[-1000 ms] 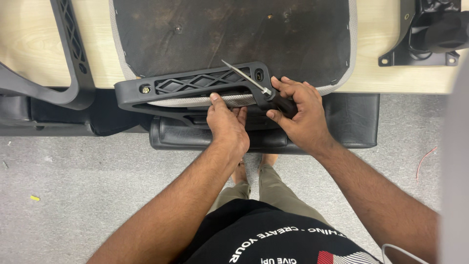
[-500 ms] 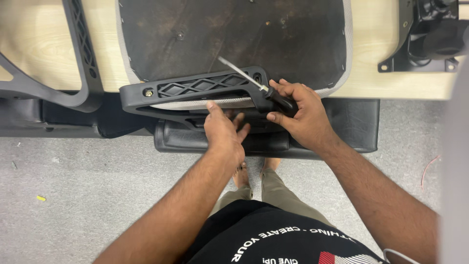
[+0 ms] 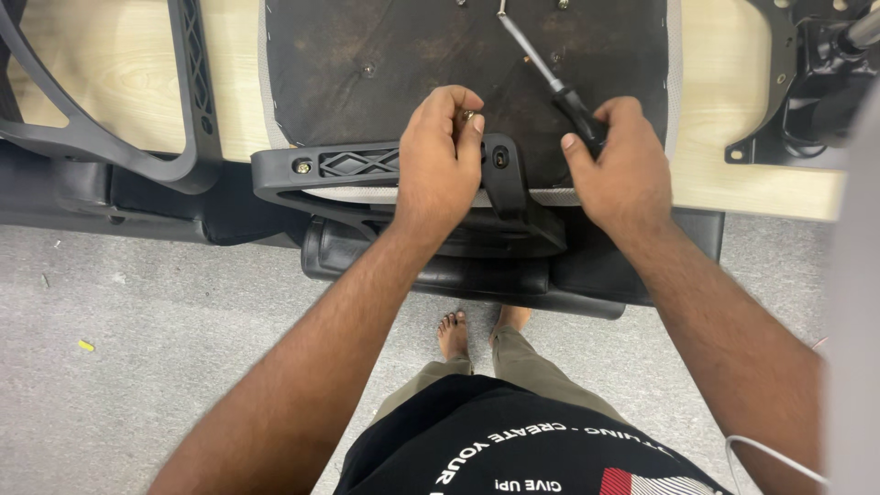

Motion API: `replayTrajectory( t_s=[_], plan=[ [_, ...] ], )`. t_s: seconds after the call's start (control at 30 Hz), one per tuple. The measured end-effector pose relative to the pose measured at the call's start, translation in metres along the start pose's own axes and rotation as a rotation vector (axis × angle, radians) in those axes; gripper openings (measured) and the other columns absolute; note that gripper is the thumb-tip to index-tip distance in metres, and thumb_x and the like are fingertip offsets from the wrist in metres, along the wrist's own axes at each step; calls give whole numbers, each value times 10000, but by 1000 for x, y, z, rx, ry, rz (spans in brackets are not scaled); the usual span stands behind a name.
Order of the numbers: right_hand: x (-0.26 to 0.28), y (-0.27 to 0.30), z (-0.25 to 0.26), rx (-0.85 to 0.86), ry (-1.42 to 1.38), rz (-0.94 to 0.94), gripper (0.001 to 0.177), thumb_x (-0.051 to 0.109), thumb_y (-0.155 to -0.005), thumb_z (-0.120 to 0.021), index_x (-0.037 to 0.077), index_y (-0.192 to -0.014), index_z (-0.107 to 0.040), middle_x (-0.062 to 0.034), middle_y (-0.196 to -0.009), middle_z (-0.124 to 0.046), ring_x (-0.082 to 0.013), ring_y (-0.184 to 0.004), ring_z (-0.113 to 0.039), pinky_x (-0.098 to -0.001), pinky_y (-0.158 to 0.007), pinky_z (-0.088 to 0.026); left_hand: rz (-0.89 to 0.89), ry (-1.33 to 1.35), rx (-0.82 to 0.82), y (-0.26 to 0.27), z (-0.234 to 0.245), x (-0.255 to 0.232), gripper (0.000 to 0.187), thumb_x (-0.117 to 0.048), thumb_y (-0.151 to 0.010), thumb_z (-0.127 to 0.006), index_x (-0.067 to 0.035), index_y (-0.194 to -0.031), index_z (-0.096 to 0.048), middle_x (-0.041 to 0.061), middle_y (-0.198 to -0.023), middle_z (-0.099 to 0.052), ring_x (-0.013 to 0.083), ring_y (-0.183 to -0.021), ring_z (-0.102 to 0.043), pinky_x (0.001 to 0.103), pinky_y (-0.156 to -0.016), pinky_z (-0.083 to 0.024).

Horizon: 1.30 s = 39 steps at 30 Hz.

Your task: The person attaches a black plastic frame to a chair seat using a screwdriver and multiple screws. They position the frame, insert screws, and tighten them one by one to secure the frame to the seat.

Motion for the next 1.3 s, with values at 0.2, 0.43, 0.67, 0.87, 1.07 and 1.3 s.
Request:
replayTrajectory(
  t_s=[0.2,0.43,0.67,0.87,1.07,1.3],
  plan=[
    [11,-12,-9,21,229,214,367,313,-955,-771,70,-1183,-618,-110,-1080,-632,-300,-1005,-602,-508,-882,-440,76,-135,141,-13,-6,-10,124,-94,-932,-676,-89,-1057,-672,38,-870,-683,163,-783,-678,363,-732,-574],
    [40,-4,24,-242,73,628,376,229,-872,-822,96,-1200,-695,-132,-1226,-635,-316,-1102,-582,-494,-919,-441,89,-312,239,-21,-19,-15,142,-132,-925,-701,-127,-1053,-639,10,-879,-716,170,-833,-720,381,-779,-556],
    [55,-13,10,142,-357,696,305,35,-940,-749,63,-1236,-681,-81,-1131,-726,-179,-967,-735,-281,-838,-628,3,-450,223,-11,-25,-21,279,-169,-922,-732,-144,-1137,-556,-25,-890,-724,185,-914,-701,474,-870,-438],
    [51,-11,0,174,-381,688,343,42,-933,-767,60,-1263,-673,-53,-1014,-726,-144,-908,-726,-259,-792,-622,83,-405,192,4,-26,-16,306,-168,-921,-714,-150,-1185,-560,-41,-940,-746,153,-944,-704,470,-908,-426],
    [51,-2,-8,161,-362,728,278,-19,-959,-716,43,-1230,-715,-86,-1026,-696,-160,-855,-700,-253,-739,-603,167,-339,98,25,-22,-8,239,-189,-940,-725,-175,-1166,-650,-70,-910,-771,149,-1001,-692,444,-914,-414],
    [46,-11,-13,189,-420,746,156,-4,-993,-698,51,-1136,-728,-86,-1105,-740,-152,-955,-729,-260,-805,-623,263,-276,-22,27,-31,-8,319,-191,-943,-712,-149,-1245,-617,-84,-868,-776,117,-924,-704,473,-1004,-349]
  ],
)
Point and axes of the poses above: each hand's wrist, its own y-axis away from the middle knuckle, its own z-axis out of the back of the hand, x = y × z, the point moved 5 cm from there along -y, towards the middle knuckle
